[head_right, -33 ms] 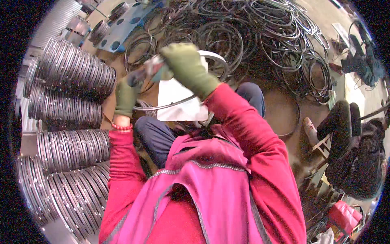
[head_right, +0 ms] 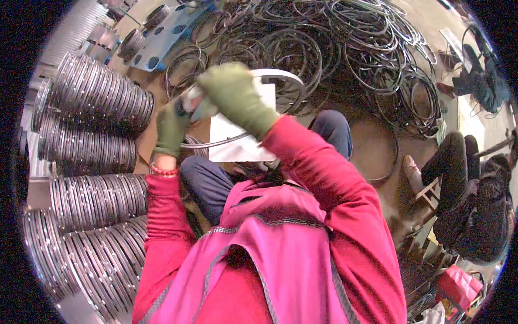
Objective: The recorder is wiping down and cleaning circular metal rings with a cloth and a cleaning agent.
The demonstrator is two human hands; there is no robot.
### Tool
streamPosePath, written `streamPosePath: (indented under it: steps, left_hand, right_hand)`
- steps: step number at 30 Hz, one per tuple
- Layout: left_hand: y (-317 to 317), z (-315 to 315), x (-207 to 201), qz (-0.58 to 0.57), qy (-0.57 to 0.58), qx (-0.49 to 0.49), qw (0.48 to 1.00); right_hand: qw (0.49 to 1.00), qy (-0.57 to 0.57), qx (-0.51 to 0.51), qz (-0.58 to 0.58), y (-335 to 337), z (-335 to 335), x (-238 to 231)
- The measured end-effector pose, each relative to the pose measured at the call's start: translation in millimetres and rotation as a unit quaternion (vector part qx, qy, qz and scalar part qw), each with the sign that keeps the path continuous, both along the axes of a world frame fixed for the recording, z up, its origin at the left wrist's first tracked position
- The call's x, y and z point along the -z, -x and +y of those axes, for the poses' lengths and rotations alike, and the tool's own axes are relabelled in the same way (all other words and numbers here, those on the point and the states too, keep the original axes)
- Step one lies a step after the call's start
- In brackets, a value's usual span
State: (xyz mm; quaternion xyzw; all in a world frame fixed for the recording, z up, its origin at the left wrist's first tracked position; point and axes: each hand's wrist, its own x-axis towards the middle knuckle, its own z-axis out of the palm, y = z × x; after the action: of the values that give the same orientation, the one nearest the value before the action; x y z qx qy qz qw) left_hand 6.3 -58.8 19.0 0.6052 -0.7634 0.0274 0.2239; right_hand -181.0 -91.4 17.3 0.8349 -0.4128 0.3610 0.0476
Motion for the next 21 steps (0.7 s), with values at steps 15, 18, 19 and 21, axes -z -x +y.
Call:
streamPosePath:
  steps: [15, 18, 19, 21]
  left_hand:
    - [-28.6, 3.7, 9.5, 0.179, -0.013, 0.027, 0.983]
    - [-36.0, 6.1, 16.2, 0.179, -0.037, 0.005, 0.983]
    - [-37.8, 7.9, 18.3, 0.2, -0.028, 0.014, 0.979]
    - [-34.2, 11.8, 15.2, 0.219, -0.019, 0.025, 0.975]
  right_hand:
    - [0.745, -0.308, -0.376, -0.458, 71.5, -2.7, -5.9]
    - [0.576, -0.392, -0.303, -0.65, 106.8, -15.0, 8.7]
    - [0.578, -0.318, -0.271, -0.701, 115.0, -12.1, 7.6]
    - [0.718, -0.303, -0.206, -0.592, 147.6, -20.9, 16.4]
